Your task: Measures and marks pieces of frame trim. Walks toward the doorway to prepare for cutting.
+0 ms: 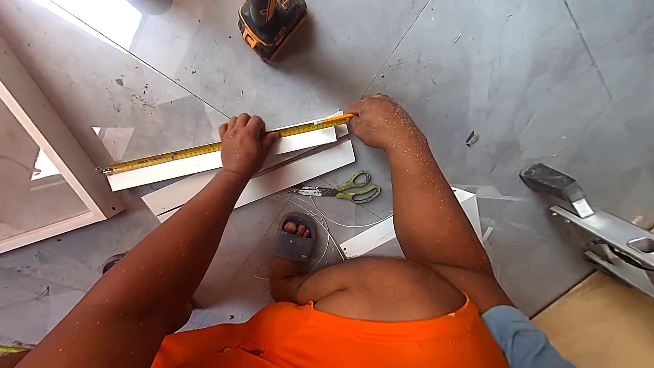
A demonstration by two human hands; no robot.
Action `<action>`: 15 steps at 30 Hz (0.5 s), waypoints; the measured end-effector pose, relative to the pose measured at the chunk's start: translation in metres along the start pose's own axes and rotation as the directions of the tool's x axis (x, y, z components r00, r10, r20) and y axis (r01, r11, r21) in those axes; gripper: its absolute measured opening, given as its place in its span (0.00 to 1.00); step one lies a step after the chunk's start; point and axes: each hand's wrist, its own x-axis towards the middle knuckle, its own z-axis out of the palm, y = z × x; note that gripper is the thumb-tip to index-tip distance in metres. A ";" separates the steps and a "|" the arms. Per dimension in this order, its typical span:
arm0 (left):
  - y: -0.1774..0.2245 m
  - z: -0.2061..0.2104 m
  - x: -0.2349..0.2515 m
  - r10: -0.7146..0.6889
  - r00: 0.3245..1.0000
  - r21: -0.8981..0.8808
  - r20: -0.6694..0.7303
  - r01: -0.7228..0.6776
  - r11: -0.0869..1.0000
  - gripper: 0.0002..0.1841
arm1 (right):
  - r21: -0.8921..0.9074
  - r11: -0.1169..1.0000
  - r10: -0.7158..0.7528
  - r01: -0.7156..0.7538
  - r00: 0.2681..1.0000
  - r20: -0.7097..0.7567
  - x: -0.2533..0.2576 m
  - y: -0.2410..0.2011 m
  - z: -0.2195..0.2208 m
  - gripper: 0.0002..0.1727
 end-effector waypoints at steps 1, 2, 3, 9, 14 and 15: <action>0.004 0.003 0.003 -0.002 1.000 -0.013 0.006 0.002 1.000 0.23 | -0.002 1.000 0.013 -0.013 1.000 -0.003 0.000 -0.001 0.000 0.16; 0.005 0.005 0.004 -0.009 1.000 -0.022 0.004 0.009 1.000 0.23 | -0.006 1.000 0.029 -0.029 1.000 -0.009 -0.001 -0.002 0.002 0.16; 0.005 0.008 0.005 -0.015 1.000 -0.031 -0.008 0.015 0.999 0.24 | -0.008 0.999 0.045 -0.045 0.999 -0.015 -0.001 -0.002 0.003 0.16; 0.001 0.015 0.005 0.014 0.998 -0.043 -0.068 -0.017 0.999 0.24 | 0.029 1.000 0.010 -0.004 0.984 -0.180 -0.008 -0.018 0.027 0.20; 0.000 0.017 0.003 0.018 0.996 -0.038 -0.085 -0.021 0.999 0.23 | 0.144 0.980 -0.047 0.135 0.869 -0.492 -0.028 -0.039 0.021 0.24; 0.000 0.018 0.003 0.017 0.996 -0.040 -0.086 -0.020 0.999 0.23 | 0.224 0.954 -0.038 0.200 0.821 -0.570 -0.031 -0.043 0.017 0.24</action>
